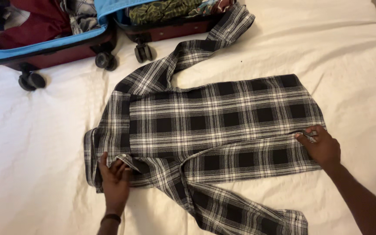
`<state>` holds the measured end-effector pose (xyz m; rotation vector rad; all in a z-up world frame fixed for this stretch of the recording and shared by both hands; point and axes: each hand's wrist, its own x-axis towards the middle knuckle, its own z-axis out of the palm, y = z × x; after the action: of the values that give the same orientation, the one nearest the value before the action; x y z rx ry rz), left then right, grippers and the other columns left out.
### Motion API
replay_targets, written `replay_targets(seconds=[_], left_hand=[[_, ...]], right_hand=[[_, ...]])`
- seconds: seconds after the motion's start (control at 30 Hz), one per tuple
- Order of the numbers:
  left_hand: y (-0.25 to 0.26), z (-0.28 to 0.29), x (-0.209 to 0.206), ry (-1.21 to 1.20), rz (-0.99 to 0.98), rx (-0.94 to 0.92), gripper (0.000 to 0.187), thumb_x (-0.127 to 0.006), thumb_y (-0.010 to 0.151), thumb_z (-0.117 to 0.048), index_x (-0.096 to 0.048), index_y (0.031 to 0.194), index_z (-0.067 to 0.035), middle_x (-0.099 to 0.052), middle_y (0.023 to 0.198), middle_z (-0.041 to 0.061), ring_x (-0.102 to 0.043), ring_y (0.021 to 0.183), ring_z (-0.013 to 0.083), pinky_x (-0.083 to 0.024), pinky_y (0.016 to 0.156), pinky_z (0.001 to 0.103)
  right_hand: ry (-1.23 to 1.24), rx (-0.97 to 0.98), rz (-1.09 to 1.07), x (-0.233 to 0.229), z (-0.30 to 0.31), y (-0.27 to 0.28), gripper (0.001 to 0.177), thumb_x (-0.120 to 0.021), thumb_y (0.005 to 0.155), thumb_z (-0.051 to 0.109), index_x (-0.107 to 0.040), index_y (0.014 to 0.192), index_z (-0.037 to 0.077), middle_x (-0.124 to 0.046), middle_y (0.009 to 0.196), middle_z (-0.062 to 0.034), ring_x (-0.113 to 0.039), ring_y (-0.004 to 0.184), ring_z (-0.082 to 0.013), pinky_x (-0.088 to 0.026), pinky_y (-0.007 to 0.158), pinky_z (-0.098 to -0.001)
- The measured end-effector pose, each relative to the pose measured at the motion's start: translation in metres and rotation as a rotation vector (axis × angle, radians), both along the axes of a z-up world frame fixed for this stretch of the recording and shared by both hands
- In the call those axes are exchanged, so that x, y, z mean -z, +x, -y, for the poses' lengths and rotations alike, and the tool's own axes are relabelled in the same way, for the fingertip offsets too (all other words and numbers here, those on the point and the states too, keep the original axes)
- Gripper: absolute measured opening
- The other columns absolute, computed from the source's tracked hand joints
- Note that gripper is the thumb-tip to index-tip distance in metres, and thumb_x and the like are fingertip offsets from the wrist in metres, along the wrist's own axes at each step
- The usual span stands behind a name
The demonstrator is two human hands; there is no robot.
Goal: The person folds a plaid shirt on a white bed by smoothing the fabric and folding the sleeves and body, then carries the folded shirt to a wardrobe and places it on a shelf.
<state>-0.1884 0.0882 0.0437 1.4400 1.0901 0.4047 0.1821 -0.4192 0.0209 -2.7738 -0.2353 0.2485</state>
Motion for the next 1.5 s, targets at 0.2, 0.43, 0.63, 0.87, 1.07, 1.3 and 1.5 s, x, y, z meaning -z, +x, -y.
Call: replay_targets(seconds=[0.2, 0.43, 0.63, 0.87, 1.07, 1.3, 1.5], left_hand=[[-0.007, 0.029, 0.001, 0.725, -0.424, 0.427, 0.078, -0.064, 0.089, -0.014, -0.026, 0.157, -0.011, -0.058, 0.136, 0.022, -0.061, 0.121, 0.0356, -0.049, 0.105, 0.048], [-0.022, 0.059, 0.011, 0.946, -0.706, 0.35, 0.087, -0.05, 0.092, -0.042, -0.019, 0.158, 0.007, -0.028, 0.159, 0.03, -0.027, 0.148, 0.0424, -0.015, 0.118, 0.058], [-0.031, 0.071, 0.031, 1.012, -1.084, 0.864, 0.073, -0.033, 0.104, -0.048, -0.021, 0.156, 0.001, -0.015, 0.169, 0.022, -0.012, 0.16, 0.0351, -0.005, 0.127, 0.055], [-0.039, 0.048, 0.058, 0.878, -0.984, 0.931, 0.078, -0.027, 0.101, -0.052, -0.013, 0.158, -0.001, -0.002, 0.17, 0.019, 0.003, 0.157, 0.0331, 0.006, 0.122, 0.058], [-0.034, 0.035, 0.08, 0.669, -1.019, 1.011, 0.089, -0.024, 0.101, -0.061, 0.004, 0.162, -0.004, 0.013, 0.171, 0.017, 0.018, 0.157, 0.032, 0.012, 0.121, 0.057], [-0.038, 0.026, 0.112, 0.604, -1.004, 1.078, 0.096, -0.019, 0.099, -0.07, 0.012, 0.162, -0.004, 0.022, 0.17, 0.018, 0.026, 0.155, 0.0367, 0.012, 0.118, 0.063], [-0.032, 0.019, 0.117, 0.547, -1.058, 1.149, 0.1, -0.017, 0.097, -0.073, 0.015, 0.161, -0.004, 0.027, 0.169, 0.019, 0.029, 0.154, 0.0385, 0.013, 0.118, 0.064]], right_hand=[[-0.209, -0.002, -0.002, -0.002, 0.005, -0.026, 0.061, -0.062, 0.098, 0.063, -0.064, 0.138, 0.016, -0.073, 0.081, -0.0143, -0.075, 0.086, -0.0317, -0.058, 0.086, -0.0486], [-0.213, -0.117, 0.494, 0.018, -0.012, -0.103, 0.066, -0.045, 0.104, 0.051, -0.044, 0.158, 0.014, -0.033, 0.165, -0.0264, -0.026, 0.155, -0.0452, -0.01, 0.113, -0.0784], [-0.048, -0.525, 0.267, 0.01, -0.167, -0.209, 0.073, -0.032, 0.103, 0.058, -0.02, 0.161, 0.014, -0.011, 0.17, -0.0216, -0.005, 0.159, -0.0384, 0.001, 0.114, -0.0731], [-0.059, -0.694, -0.001, 0.006, -0.273, -0.263, 0.078, -0.025, 0.104, 0.062, -0.007, 0.165, 0.016, 0.0, 0.172, -0.0172, 0.002, 0.156, -0.0393, 0.002, 0.118, -0.0679], [-0.238, -0.719, 0.316, 0.04, -0.206, -0.206, 0.076, -0.012, 0.103, 0.07, -0.01, 0.165, 0.027, 0.006, 0.173, -0.0099, 0.001, 0.16, -0.0317, 0.003, 0.121, -0.0686], [-0.375, -0.355, 0.259, 0.053, -0.041, -0.1, 0.08, -0.022, 0.097, 0.071, -0.008, 0.163, 0.029, -0.001, 0.168, -0.0177, -0.006, 0.154, -0.0385, -0.002, 0.114, -0.0742], [-0.586, -0.211, 0.297, 0.033, 0.01, -0.099, 0.071, -0.037, 0.103, 0.054, -0.024, 0.165, 0.021, -0.014, 0.173, -0.018, -0.014, 0.157, -0.0394, -0.014, 0.112, -0.0745]])
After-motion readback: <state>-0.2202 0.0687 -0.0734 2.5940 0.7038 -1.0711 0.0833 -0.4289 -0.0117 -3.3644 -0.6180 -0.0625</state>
